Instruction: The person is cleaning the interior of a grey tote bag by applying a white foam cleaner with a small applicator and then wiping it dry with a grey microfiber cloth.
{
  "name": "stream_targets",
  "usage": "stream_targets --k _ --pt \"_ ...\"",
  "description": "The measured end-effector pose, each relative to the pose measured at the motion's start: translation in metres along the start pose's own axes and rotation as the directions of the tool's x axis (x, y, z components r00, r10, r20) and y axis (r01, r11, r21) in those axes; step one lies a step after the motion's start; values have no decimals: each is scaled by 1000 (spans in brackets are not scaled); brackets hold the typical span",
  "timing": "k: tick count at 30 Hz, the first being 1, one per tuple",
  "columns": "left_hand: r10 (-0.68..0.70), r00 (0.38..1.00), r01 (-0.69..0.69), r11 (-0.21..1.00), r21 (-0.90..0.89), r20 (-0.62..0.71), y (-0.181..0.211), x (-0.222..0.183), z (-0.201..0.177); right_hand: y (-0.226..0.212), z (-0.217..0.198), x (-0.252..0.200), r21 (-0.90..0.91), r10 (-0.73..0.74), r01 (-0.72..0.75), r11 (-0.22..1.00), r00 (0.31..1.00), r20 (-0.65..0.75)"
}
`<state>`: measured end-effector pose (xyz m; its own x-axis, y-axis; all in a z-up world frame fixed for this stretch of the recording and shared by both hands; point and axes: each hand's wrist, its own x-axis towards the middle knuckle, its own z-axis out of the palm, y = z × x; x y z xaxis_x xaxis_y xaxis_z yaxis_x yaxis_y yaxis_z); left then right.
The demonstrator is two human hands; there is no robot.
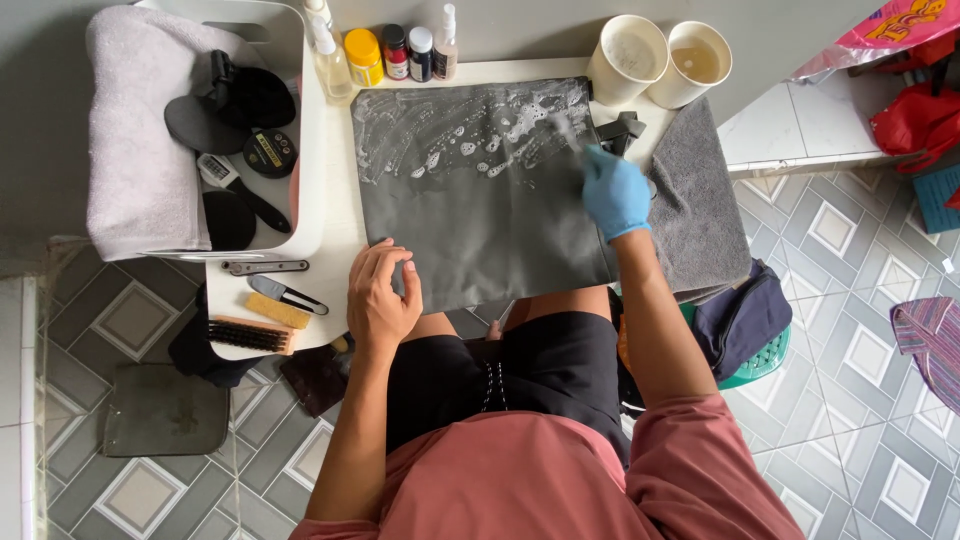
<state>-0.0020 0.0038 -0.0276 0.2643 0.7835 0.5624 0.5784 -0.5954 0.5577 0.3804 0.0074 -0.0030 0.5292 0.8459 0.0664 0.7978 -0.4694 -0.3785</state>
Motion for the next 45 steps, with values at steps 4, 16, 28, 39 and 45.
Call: stream_targets --k 4,16,28,39,45 --pt "-1 1000 1 1000 20 -2 -2 -1 2 -45 -13 -37 316 -240 140 939 922 305" --pt "-20 1000 20 1000 1 11 1 -1 -2 -62 13 -27 73 -160 149 986 970 183" --pt "-69 998 67 989 -131 -7 -4 -3 -4 -74 40 -15 -44 -129 126 991 990 -65" --pt "-79 997 74 986 -147 -27 2 0 -10 -112 59 11 -4 -216 216 976 976 4" --pt "-58 998 51 985 -166 -38 3 1 -11 -166 44 -11 256 -450 379 889 824 343"
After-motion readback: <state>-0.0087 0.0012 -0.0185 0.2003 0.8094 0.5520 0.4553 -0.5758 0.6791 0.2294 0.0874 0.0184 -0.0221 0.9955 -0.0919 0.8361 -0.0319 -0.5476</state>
